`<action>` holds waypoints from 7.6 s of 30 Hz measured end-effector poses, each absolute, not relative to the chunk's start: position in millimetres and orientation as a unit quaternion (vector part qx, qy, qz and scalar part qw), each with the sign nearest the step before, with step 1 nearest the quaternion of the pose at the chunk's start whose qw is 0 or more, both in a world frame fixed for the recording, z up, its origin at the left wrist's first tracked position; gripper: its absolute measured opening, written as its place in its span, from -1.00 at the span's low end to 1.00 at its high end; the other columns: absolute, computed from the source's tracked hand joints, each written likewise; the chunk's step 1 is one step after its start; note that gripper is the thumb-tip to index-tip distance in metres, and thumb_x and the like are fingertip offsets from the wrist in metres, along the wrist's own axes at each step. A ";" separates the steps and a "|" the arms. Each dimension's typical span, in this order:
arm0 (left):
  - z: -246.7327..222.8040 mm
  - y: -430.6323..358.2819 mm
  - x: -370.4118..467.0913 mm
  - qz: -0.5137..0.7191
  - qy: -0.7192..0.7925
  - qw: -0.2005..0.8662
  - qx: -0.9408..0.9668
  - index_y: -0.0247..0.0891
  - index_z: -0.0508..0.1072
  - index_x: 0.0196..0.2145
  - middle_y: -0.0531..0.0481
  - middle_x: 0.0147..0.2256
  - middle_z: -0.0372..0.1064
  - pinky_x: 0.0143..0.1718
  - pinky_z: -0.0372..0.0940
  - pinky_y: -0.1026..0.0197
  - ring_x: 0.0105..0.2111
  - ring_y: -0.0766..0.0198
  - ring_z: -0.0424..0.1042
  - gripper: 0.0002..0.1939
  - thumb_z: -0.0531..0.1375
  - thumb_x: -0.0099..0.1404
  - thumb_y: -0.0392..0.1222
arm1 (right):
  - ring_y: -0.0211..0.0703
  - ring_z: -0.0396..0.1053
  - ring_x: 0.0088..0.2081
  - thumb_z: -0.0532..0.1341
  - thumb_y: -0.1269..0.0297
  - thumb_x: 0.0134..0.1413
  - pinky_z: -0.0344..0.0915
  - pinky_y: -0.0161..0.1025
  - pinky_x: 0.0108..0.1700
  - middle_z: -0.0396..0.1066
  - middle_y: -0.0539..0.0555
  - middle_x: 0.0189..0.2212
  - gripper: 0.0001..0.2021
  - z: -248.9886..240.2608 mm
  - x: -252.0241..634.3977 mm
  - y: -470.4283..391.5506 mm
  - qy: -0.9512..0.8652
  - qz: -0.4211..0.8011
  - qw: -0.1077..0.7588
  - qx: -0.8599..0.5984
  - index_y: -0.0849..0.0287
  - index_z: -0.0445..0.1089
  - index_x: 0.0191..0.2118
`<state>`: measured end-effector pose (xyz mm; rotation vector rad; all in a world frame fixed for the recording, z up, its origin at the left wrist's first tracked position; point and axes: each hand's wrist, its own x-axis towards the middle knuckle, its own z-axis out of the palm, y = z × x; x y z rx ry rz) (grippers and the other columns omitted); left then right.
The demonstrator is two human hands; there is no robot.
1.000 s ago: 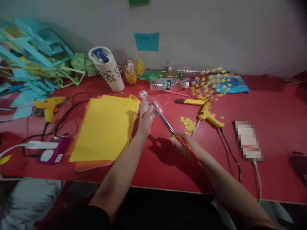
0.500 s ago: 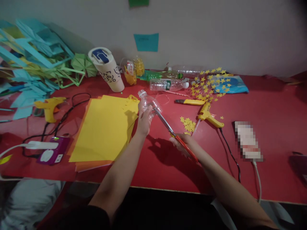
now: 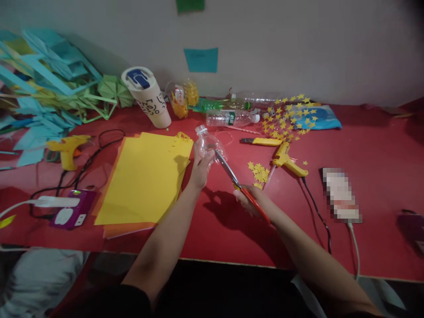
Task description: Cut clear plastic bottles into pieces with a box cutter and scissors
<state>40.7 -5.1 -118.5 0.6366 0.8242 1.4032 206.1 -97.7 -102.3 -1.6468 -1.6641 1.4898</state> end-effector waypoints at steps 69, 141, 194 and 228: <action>-126.9 -9.9 46.9 0.568 0.309 0.660 0.383 0.03 0.23 0.10 -0.05 0.05 0.33 0.22 0.17 -0.09 0.17 0.02 0.30 -0.30 0.37 0.06 0.16 | -0.40 0.05 -0.78 0.15 -0.23 0.03 0.05 -0.39 -0.73 0.03 -0.20 -0.76 -0.54 -77.9 199.9 -99.8 -0.484 0.607 0.218 -0.591 0.09 0.15 -0.53; -138.3 -6.4 45.0 0.560 0.353 0.616 0.427 0.08 0.22 0.15 -0.05 0.13 0.29 0.30 0.09 -0.09 0.33 -0.03 0.10 -0.28 0.32 0.09 0.27 | -0.37 0.06 -0.78 0.14 -0.22 0.11 0.04 -0.36 -0.71 0.04 -0.18 -0.79 -0.53 -71.1 197.6 -100.5 -0.500 0.588 0.221 -0.596 0.06 0.12 -0.54; -113.2 3.6 31.5 0.639 0.324 0.650 0.255 -0.08 0.39 -0.16 0.00 -0.18 0.40 0.08 0.29 -0.03 -0.04 0.11 0.42 -0.62 0.33 0.10 0.04 | -0.32 0.10 -0.64 0.16 -0.41 -0.10 0.03 -0.30 -0.54 0.07 -0.15 -0.71 -0.41 -67.0 219.8 -94.2 -0.603 0.516 0.173 -0.583 0.06 0.06 -0.54; -122.2 3.7 37.1 0.617 0.332 0.676 0.231 -0.09 0.32 -0.22 0.08 -0.28 0.42 0.03 0.26 -0.02 -0.23 0.21 0.47 -0.64 0.33 0.03 -0.15 | -0.34 0.09 -0.68 0.11 -0.38 0.04 0.02 -0.33 -0.59 0.06 -0.16 -0.70 -0.43 -92.5 215.5 -97.0 -0.558 0.567 0.155 -0.586 0.09 0.15 -0.49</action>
